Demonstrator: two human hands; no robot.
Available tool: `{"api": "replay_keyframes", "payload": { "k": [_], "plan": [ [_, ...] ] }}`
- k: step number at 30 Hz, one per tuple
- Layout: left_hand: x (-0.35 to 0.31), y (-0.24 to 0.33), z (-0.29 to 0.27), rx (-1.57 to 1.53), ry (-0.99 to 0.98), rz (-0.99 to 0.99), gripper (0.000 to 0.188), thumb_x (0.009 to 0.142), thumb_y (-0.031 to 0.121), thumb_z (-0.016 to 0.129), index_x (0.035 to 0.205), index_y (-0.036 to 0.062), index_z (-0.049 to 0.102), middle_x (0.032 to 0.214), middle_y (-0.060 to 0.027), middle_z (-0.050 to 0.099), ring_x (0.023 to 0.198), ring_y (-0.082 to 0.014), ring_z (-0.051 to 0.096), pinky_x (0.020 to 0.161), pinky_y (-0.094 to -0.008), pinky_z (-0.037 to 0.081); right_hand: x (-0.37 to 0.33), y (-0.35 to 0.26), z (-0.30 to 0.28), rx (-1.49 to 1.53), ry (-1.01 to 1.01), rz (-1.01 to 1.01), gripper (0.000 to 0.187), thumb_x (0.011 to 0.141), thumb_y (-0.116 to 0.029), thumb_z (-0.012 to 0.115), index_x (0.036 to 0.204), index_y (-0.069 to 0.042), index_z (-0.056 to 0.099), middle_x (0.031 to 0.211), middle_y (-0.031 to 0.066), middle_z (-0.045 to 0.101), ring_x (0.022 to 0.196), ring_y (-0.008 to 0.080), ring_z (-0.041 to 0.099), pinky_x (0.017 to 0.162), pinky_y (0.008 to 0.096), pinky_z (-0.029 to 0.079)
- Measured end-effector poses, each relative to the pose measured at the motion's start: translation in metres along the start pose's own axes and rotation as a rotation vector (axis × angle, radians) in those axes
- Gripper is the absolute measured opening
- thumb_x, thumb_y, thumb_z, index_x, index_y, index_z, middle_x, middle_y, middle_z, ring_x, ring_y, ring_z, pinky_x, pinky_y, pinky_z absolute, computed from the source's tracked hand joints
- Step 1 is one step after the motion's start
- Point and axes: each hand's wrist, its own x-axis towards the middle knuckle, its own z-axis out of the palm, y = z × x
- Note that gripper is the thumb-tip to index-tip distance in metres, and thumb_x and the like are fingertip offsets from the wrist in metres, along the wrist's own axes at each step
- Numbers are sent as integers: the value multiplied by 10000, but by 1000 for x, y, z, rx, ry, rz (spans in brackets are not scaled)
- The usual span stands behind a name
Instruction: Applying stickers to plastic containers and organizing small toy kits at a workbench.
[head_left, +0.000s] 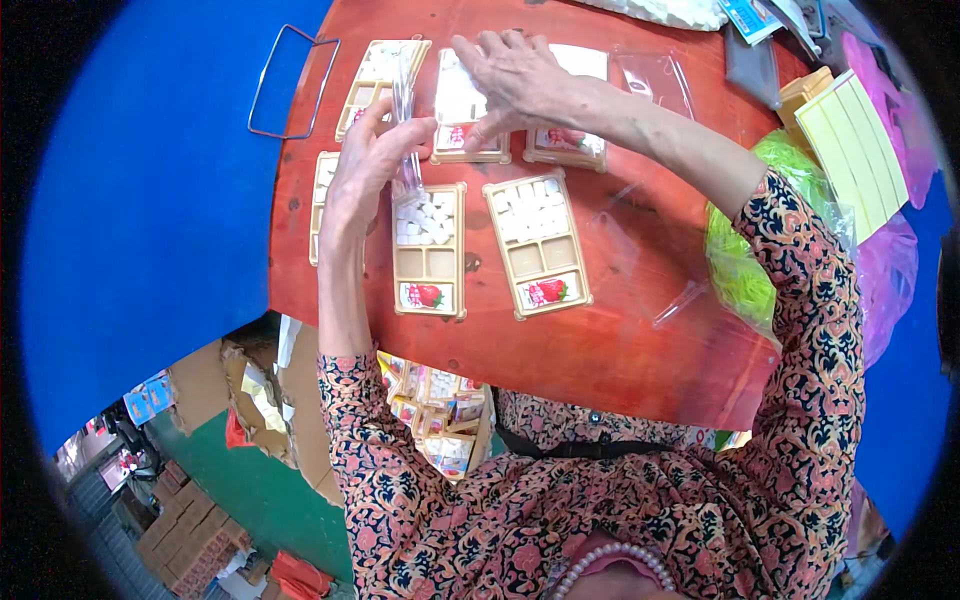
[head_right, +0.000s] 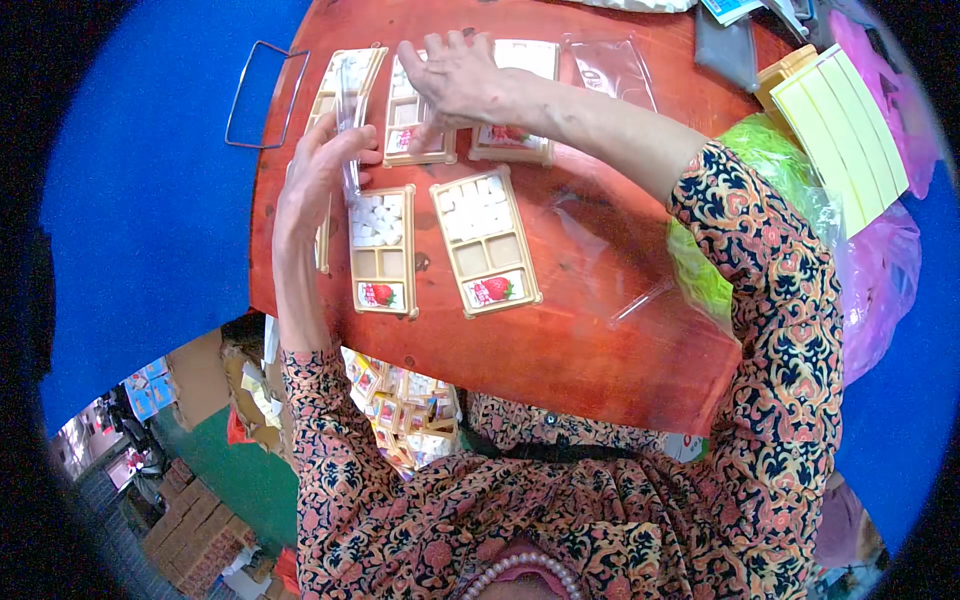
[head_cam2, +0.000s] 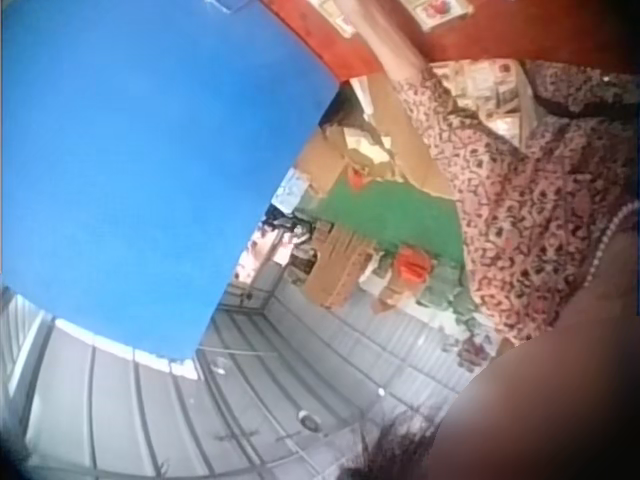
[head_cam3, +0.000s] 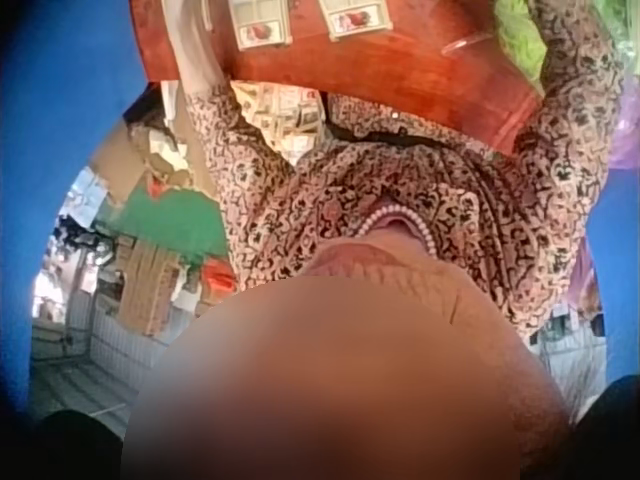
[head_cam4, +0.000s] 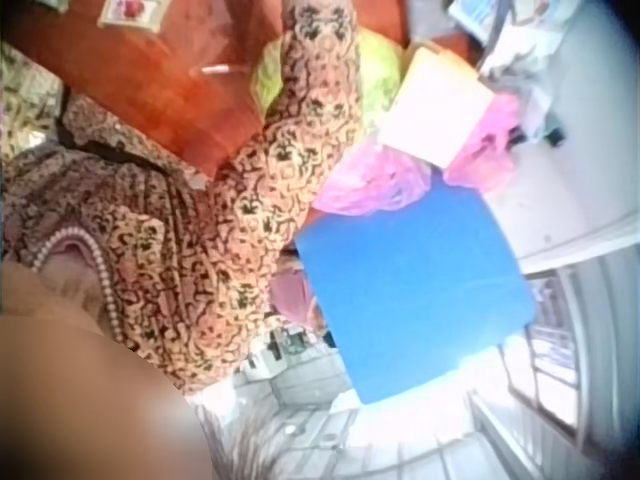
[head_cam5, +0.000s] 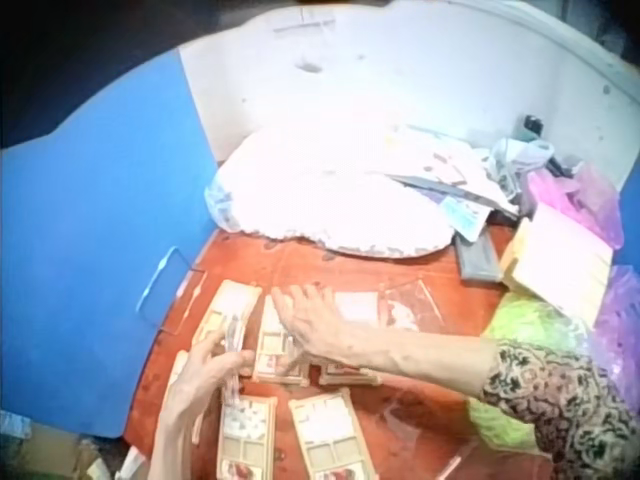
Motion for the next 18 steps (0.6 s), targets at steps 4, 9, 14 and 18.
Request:
{"api": "replay_keyframes", "payload": {
  "k": [4, 9, 14, 18],
  "plan": [
    [-1, -1, -1, -13, -50, -11, 653, 708, 386, 682, 1198, -5, 500, 1012, -122, 590, 921, -176, 560, 793, -337, 411, 2, -3, -2, -25, -181, 30, 1091, 534, -624, 753, 1289, 46, 341, 1164, 261, 456, 1145, 414, 426, 844, 644, 356],
    [-8, 2, 7, -39, -19, 31, 614, 731, 338, 683, 1208, 0, 494, 960, -121, 598, 896, -174, 560, 784, -332, 409, 1, -14, 3, -141, -227, 68, 1147, 616, -708, 634, 1364, 74, 252, 1317, 379, 300, 1263, 497, 292, 925, 732, 234],
    [-8, 6, 12, 65, 18, 35, 614, 736, 315, 682, 1222, -4, 485, 893, -113, 598, 829, -168, 556, 734, -303, 414, -5, -1, 12, -56, -144, 26, 1058, 683, -680, 592, 1369, 54, 262, 1382, 349, 236, 1312, 488, 210, 937, 735, 215],
    [-7, 6, 11, 132, 17, 116, 634, 723, 300, 686, 1226, -26, 480, 863, -104, 598, 771, -171, 575, 681, -308, 445, -40, 25, 6, -155, 464, -125, 720, 759, -508, 606, 1167, 59, 431, 1215, 253, 425, 1180, 394, 395, 852, 640, 332]
  ]
}}
